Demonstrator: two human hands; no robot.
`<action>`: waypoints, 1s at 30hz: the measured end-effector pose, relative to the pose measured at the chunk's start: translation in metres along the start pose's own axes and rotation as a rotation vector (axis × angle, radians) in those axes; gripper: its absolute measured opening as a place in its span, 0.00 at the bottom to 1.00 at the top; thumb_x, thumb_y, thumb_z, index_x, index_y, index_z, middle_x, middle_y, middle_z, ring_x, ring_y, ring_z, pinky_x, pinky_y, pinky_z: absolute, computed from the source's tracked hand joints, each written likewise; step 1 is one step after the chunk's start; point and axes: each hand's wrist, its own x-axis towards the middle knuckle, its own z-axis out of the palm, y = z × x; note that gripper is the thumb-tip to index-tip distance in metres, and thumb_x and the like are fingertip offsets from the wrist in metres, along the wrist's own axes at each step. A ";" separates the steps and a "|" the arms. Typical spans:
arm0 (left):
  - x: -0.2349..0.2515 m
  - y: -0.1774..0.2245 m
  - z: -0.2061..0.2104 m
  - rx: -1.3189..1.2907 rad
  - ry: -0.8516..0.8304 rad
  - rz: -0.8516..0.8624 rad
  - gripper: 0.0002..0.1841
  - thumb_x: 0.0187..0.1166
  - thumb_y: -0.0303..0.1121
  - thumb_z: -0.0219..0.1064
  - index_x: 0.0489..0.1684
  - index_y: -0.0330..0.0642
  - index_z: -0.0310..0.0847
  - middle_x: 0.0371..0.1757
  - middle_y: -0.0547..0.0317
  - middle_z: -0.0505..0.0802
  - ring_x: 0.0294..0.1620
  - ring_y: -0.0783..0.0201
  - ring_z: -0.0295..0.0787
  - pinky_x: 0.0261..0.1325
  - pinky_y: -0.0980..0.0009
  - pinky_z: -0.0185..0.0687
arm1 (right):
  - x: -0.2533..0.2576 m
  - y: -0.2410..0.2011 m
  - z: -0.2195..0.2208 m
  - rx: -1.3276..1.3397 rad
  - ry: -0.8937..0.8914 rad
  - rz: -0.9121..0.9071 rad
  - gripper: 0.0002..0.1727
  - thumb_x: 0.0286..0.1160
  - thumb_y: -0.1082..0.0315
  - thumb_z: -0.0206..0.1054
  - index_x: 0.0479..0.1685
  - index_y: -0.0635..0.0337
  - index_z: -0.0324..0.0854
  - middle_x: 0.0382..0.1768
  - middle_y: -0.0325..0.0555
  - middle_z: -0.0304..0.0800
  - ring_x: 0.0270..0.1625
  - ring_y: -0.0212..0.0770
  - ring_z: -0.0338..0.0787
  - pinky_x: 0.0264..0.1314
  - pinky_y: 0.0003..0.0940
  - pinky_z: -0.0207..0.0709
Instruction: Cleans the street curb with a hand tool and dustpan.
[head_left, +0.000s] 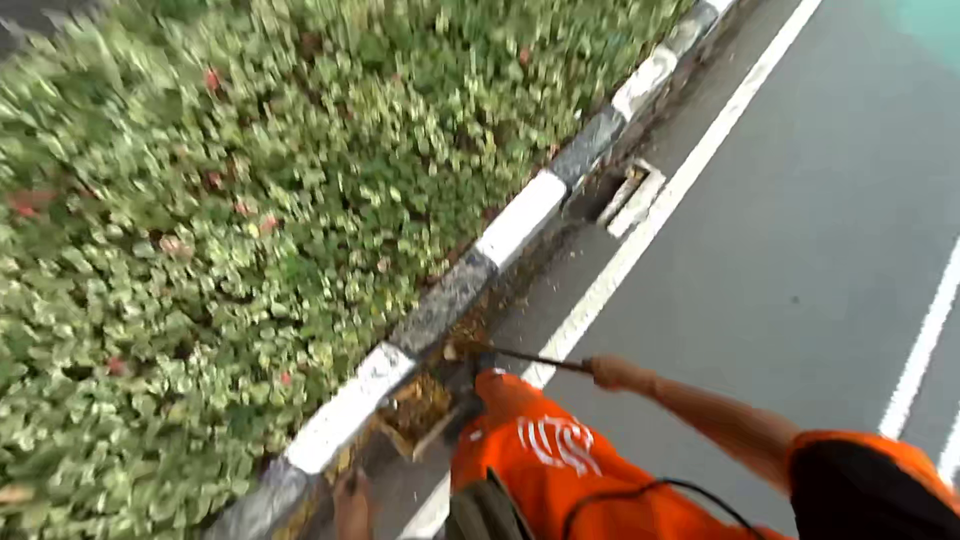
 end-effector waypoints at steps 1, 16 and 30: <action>0.003 0.011 0.003 -0.006 0.006 -0.051 0.28 0.91 0.44 0.58 0.86 0.41 0.61 0.74 0.34 0.81 0.67 0.39 0.83 0.56 0.35 0.84 | -0.019 0.004 -0.013 -0.065 0.006 0.057 0.26 0.76 0.66 0.68 0.75 0.63 0.77 0.62 0.70 0.87 0.66 0.71 0.87 0.64 0.74 0.79; -0.005 0.015 -0.014 -0.043 -0.026 -0.190 0.29 0.93 0.46 0.55 0.90 0.50 0.54 0.80 0.36 0.77 0.68 0.37 0.85 0.52 0.36 0.85 | 0.075 -0.032 -0.014 -0.139 0.026 0.012 0.29 0.70 0.69 0.73 0.71 0.73 0.76 0.68 0.74 0.82 0.71 0.73 0.83 0.66 0.75 0.77; -0.004 0.033 -0.007 -0.033 -0.067 -0.209 0.28 0.93 0.47 0.55 0.88 0.48 0.56 0.77 0.38 0.80 0.68 0.39 0.86 0.52 0.38 0.87 | 0.037 0.006 -0.101 0.003 0.295 0.223 0.21 0.73 0.69 0.73 0.59 0.76 0.82 0.58 0.75 0.87 0.64 0.73 0.87 0.62 0.75 0.78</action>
